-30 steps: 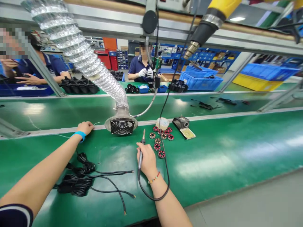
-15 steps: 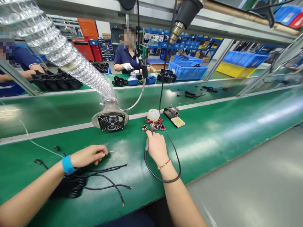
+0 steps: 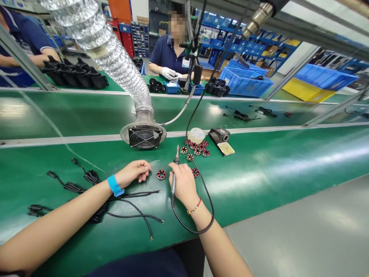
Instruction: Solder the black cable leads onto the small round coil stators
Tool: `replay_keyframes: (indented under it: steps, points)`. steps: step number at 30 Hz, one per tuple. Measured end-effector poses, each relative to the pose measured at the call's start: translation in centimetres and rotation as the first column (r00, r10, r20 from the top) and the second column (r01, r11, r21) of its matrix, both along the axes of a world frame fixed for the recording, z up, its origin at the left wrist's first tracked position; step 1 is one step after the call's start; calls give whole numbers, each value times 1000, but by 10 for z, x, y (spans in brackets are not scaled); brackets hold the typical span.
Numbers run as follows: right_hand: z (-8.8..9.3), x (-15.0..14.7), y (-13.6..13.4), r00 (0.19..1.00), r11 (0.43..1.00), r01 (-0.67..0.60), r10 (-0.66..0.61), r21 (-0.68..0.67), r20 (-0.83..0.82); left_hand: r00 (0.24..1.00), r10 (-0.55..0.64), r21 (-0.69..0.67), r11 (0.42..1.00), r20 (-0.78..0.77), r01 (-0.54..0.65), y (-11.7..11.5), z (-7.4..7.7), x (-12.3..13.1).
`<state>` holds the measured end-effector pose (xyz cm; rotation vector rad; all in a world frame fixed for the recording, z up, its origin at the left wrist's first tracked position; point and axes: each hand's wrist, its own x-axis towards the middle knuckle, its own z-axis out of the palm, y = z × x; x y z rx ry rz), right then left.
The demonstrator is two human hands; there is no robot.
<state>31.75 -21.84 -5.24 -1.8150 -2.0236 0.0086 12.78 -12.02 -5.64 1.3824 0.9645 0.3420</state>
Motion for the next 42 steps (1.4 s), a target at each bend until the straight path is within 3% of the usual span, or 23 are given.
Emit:
replay_keyframes:
  steps: [6, 11, 14, 19, 23, 27, 32, 37, 42]
  points:
    - [-9, -28, 9, 995, 997, 41, -47, -66, -91, 998, 61, 30, 998, -6, -60, 3, -2, -2]
    - [-22, -38, 10, 970, 996, -67, 51, -60, -237, 996, 66, 140, 988, -53, -58, 5, -7, -6]
    - [-26, -36, 6, 946, 994, -107, 90, -37, -312, 994, 42, 186, 982, -96, -24, 5, -9, -7]
    - [-28, -36, 6, 946, 999, -15, 5, -29, -326, 986, -21, 259, 964, -168, 65, 0, -3, -6]
    - [-30, -38, 9, 949, 995, -81, 58, -64, -311, 969, -66, 304, 943, -236, 139, 0, 4, -5]
    - [-30, -35, 7, 913, 988, -157, 140, -13, -382, 949, -108, 298, 933, -297, 199, 1, 6, -5]
    - [-30, -32, 7, 939, 995, -102, 90, -21, -332, 941, -157, 262, 935, -299, 239, -2, 8, -5]
    - [-31, -34, 9, 958, 994, -100, 85, -42, -274, 968, -136, 218, 959, -212, 183, -3, 8, -4]
    - [-33, -31, 6, 892, 995, -96, 88, 5, -444, 998, -10, 92, 996, -59, 15, 4, 6, -7]
